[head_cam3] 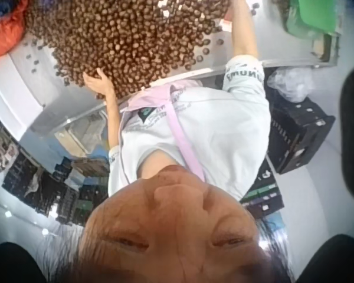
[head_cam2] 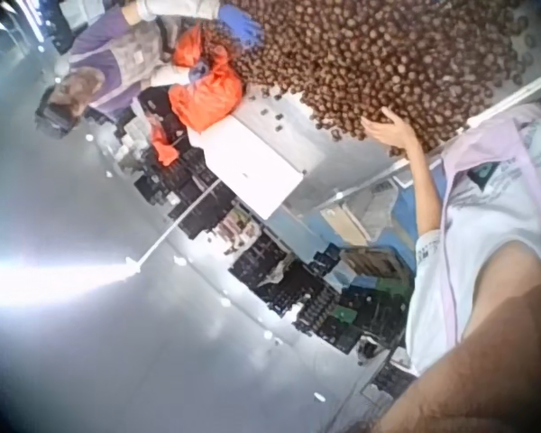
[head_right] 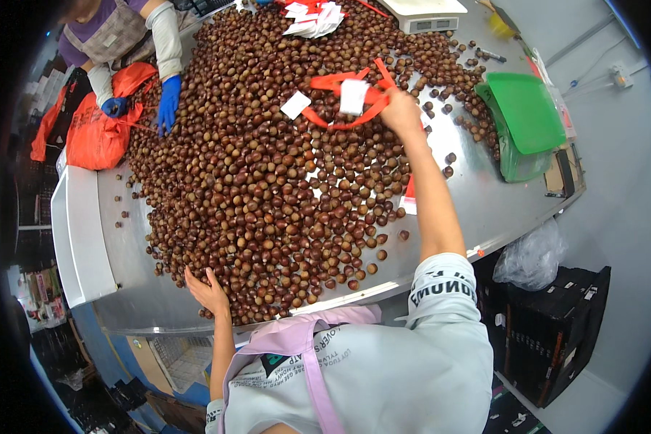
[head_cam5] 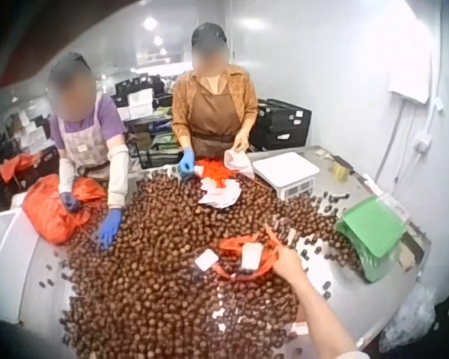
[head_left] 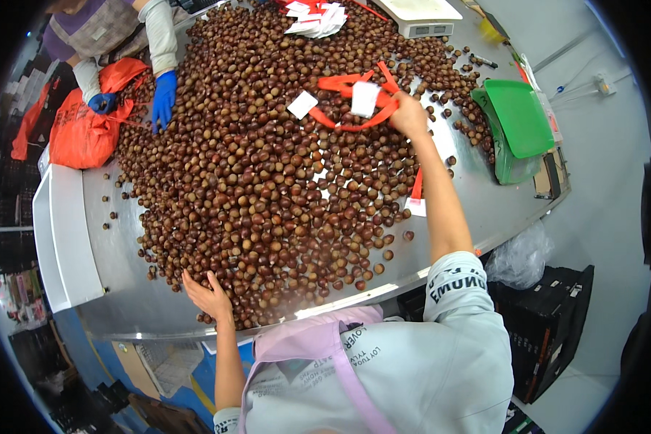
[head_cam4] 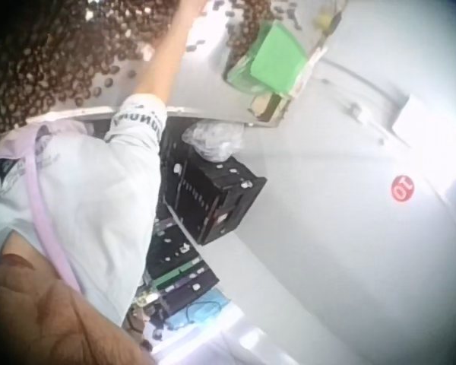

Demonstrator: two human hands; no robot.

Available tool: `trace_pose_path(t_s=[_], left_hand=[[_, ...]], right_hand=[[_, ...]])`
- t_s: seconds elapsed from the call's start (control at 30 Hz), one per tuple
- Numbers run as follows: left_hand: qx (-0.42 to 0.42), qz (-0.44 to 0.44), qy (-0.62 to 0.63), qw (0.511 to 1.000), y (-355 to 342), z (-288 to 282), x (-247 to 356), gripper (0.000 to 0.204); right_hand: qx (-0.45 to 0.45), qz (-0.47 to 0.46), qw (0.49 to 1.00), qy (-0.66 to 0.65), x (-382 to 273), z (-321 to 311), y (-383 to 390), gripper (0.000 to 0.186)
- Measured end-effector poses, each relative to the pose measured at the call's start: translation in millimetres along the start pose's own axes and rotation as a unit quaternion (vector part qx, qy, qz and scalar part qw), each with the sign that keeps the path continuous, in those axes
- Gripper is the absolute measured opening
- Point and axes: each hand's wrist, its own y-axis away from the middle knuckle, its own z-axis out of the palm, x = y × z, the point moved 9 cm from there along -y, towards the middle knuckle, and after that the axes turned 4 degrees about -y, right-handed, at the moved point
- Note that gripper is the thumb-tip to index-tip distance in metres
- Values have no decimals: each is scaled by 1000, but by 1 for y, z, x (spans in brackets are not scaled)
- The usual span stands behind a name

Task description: The person sorts chestnuts on a metal table, then scoops them into red mesh bags. The bags are weighed on a digital scale, tied shut, and placed on the table. The person repeats this process multiple times.

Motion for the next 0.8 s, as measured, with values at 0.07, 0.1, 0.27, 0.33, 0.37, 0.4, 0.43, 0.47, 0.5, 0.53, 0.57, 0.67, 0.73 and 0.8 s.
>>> trace_pose_path(t_s=[0.07,0.1,0.27,0.33,0.37,0.4,0.43,0.47,0.5,0.53,0.57,0.67,0.73,0.8], left_hand=[[-4,2,4,1000,-1,1,3,65],[-7,1,5,1000,-1,1,3,65],[-2,-12,10,1000,0,1,1,64],[2,-10,14,1000,1,4,3,63],[-17,1,45,999,-1,8,9,63],[-37,0,31,999,-1,9,16,63],[-56,-1,16,998,-1,9,26,62],[-65,52,40,996,-4,6,45,60],[-73,111,95,987,-6,5,66,57],[-115,123,110,980,-6,10,83,52],[-156,136,124,970,-4,14,101,48],[-66,212,-30,975,2,-3,154,41],[-38,257,43,965,11,-26,191,37],[-154,231,223,934,22,-25,205,35]], right_hand=[[-17,36,999,17,32,-15,-10,38],[-56,50,994,85,36,-19,-11,49],[-93,97,989,59,34,-61,29,58],[-41,129,989,54,51,-65,46,47],[-23,159,985,61,63,-66,57,45],[-14,152,985,75,72,-63,65,46],[-5,141,986,83,89,-51,71,44],[13,142,989,29,86,-50,81,43],[31,140,989,-27,80,-49,94,41],[54,125,987,-90,76,-44,102,36],[54,136,976,-162,67,-37,114,30],[73,53,944,-317,33,-10,144,24],[21,29,920,-389,-14,8,174,22],[-45,4,909,-415,-78,10,211,19]])
